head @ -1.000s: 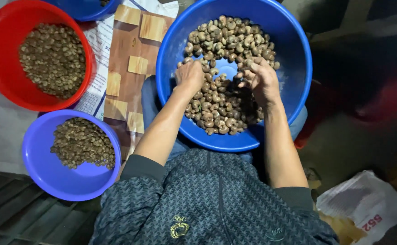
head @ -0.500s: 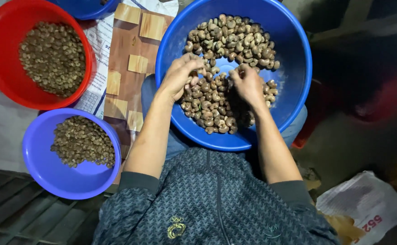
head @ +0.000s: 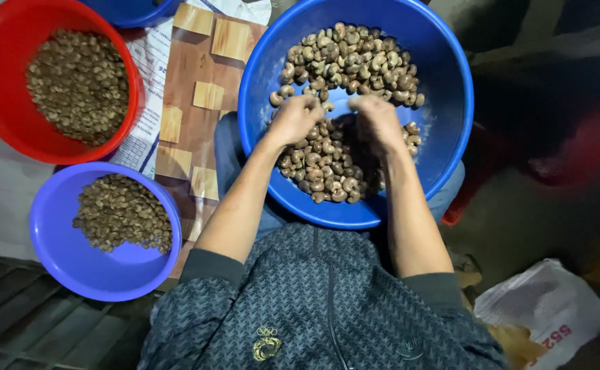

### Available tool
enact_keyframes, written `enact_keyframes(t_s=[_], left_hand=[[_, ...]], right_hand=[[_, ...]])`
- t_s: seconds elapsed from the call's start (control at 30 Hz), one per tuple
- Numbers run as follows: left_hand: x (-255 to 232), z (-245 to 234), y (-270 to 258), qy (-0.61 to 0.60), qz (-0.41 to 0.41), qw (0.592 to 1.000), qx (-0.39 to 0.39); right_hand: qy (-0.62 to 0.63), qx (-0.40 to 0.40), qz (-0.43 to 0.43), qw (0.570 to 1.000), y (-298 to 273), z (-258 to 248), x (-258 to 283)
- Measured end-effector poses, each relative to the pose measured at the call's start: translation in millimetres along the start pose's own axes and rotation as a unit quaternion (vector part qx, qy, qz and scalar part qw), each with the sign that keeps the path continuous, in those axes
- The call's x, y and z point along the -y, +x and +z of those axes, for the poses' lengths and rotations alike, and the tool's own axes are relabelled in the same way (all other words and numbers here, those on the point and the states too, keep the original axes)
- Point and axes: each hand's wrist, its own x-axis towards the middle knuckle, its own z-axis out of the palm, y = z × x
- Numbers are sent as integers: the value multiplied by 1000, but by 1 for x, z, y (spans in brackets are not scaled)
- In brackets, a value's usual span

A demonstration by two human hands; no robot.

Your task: Manually sorting nuts from a large blue bowl into several smaller colored bowls based on quality or type.

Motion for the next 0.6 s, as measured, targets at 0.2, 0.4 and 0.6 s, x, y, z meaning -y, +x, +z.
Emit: enact_keyframes(t_s=[0.2,0.4,0.6], left_hand=[[-6,31,5,161,3,986,48],[20,62,24,194,88,977,16],[6,41,5,243,60,966,59]], right_hand=[[366,180,-14,913,-26,-52,46],[332,83,35,939,-24,-61,51],[161,-49,57,984,-24,-72,25]])
